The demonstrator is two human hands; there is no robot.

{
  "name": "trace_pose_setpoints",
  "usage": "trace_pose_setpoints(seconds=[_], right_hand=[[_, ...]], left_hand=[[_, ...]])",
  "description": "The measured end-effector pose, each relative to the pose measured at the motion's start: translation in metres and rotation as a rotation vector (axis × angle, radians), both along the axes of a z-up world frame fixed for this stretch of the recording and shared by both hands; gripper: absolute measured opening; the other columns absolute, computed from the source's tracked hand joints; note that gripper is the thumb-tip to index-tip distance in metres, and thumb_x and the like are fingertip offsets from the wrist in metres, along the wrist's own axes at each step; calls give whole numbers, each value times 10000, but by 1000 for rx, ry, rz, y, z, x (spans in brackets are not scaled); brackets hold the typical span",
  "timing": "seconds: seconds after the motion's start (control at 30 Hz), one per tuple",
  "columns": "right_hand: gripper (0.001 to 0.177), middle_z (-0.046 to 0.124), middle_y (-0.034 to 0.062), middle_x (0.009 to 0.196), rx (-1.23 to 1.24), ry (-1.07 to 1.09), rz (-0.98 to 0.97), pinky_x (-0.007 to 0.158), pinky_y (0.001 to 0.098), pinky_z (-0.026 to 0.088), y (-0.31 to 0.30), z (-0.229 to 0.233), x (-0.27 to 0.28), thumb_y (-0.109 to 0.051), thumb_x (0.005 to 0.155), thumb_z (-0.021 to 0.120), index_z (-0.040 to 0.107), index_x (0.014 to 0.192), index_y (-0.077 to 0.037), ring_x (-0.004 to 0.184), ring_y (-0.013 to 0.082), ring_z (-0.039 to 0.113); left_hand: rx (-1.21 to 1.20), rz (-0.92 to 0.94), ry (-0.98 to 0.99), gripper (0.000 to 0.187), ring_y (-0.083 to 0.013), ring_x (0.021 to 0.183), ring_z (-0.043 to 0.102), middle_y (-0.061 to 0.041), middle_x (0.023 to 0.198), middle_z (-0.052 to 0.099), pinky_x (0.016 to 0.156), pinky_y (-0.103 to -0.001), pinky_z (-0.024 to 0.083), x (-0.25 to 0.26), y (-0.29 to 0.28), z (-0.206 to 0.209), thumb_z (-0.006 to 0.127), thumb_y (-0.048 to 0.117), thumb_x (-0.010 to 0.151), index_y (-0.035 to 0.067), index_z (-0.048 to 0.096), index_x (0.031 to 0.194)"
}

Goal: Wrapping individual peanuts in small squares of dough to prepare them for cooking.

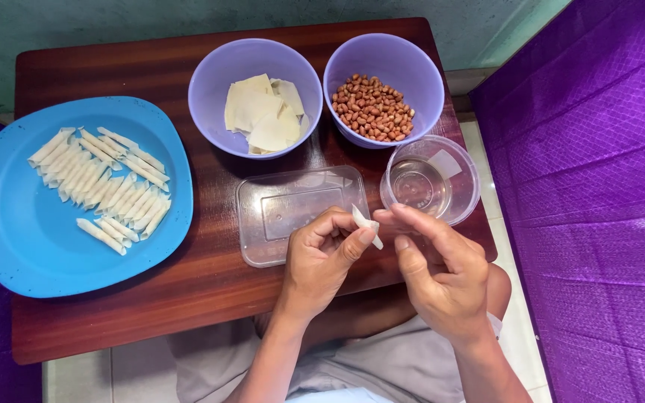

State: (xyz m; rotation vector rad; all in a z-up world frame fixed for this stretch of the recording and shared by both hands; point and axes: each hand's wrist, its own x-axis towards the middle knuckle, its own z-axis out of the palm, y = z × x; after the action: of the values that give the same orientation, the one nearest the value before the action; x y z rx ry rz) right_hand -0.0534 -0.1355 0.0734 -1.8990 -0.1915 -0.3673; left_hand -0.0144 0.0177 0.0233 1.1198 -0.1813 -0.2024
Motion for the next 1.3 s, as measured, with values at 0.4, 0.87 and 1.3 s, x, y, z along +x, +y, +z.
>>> trace_pose_setpoints(seconds=[0.4,0.87,1.3], right_hand=[[505,786,142,1091,-90,-51,-45,829,209,624,11,3,-4,84,886,683,521,1360,16,958,170,781],[710,748,238,1035,494,292,227,798,246,610,23,-8,12,127,822,701,462,1481,14,897,218,736],[722,718,188,913,517,482,402,719,260,592,115,2,51,138,788,713,499,1466,9,808,185,694]], left_hand=[[88,137,-85,180,-72,740,510,12,854,629,696,-200,418,-2,2,-1,822,166,821,49,688,848],[-134,101,-71,257,-85,789,553,7,870,617,775,-222,450,-4,41,0,865,104,743,95,632,849],[-200,308,-14,438,-95,796,589,-41,899,635,751,-229,514,-27,145,-6,883,-6,693,46,626,1044]])
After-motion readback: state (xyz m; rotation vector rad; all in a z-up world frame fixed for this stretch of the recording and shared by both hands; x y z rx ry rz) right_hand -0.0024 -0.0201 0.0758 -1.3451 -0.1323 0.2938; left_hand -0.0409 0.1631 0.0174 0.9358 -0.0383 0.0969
